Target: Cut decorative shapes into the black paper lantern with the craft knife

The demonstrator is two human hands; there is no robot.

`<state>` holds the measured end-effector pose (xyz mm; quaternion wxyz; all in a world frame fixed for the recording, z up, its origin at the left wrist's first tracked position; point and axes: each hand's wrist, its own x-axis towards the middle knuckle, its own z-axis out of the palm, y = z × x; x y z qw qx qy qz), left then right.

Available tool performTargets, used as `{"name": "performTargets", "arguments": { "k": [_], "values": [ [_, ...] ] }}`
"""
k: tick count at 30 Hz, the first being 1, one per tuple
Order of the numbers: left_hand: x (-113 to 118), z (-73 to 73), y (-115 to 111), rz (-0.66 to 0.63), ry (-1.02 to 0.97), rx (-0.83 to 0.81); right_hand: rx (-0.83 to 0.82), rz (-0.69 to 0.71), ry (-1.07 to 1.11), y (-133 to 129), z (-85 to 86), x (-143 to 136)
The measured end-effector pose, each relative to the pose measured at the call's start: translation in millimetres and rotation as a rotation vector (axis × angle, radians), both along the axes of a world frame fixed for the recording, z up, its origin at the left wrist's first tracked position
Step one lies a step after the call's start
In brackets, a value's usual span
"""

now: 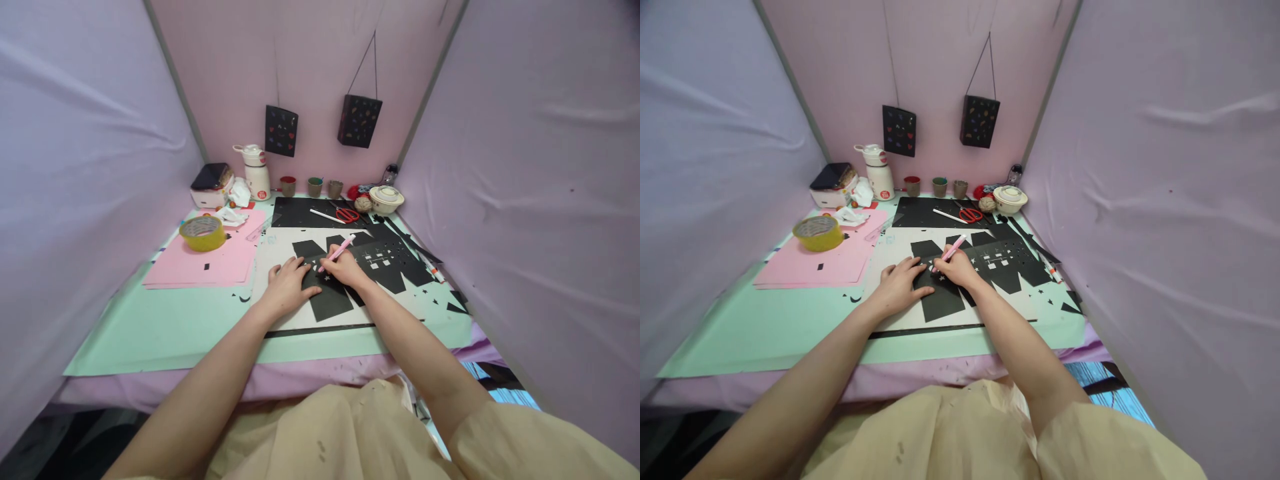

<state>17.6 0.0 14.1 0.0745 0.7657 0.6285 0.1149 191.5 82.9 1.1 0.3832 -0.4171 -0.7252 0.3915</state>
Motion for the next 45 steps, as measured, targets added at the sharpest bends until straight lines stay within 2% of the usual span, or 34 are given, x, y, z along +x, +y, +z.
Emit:
{"name": "performTargets", "arguments": {
  "k": [19,28,34,39,45],
  "values": [
    [0,0.8,-1,-0.007,0.001,0.006,-0.017,-0.016,0.04,0,0.4,-1],
    [-1,-1.2,-2,0.0,-0.007,0.032,-0.041,-0.052,0.153,-31,16.6,3],
    [-1,-1.7,-2,-0.008,-0.017,0.035,-0.066,-0.054,0.115,-41,12.3,-2],
    [-2,-2.1,-2,-0.01,-0.019,0.037,0.008,-0.078,0.077,-38,7.1,1],
    [-2,-2.9,-1,-0.01,-0.018,0.031,0.013,-0.061,0.054,-33,0.0,6]
  ]
}}
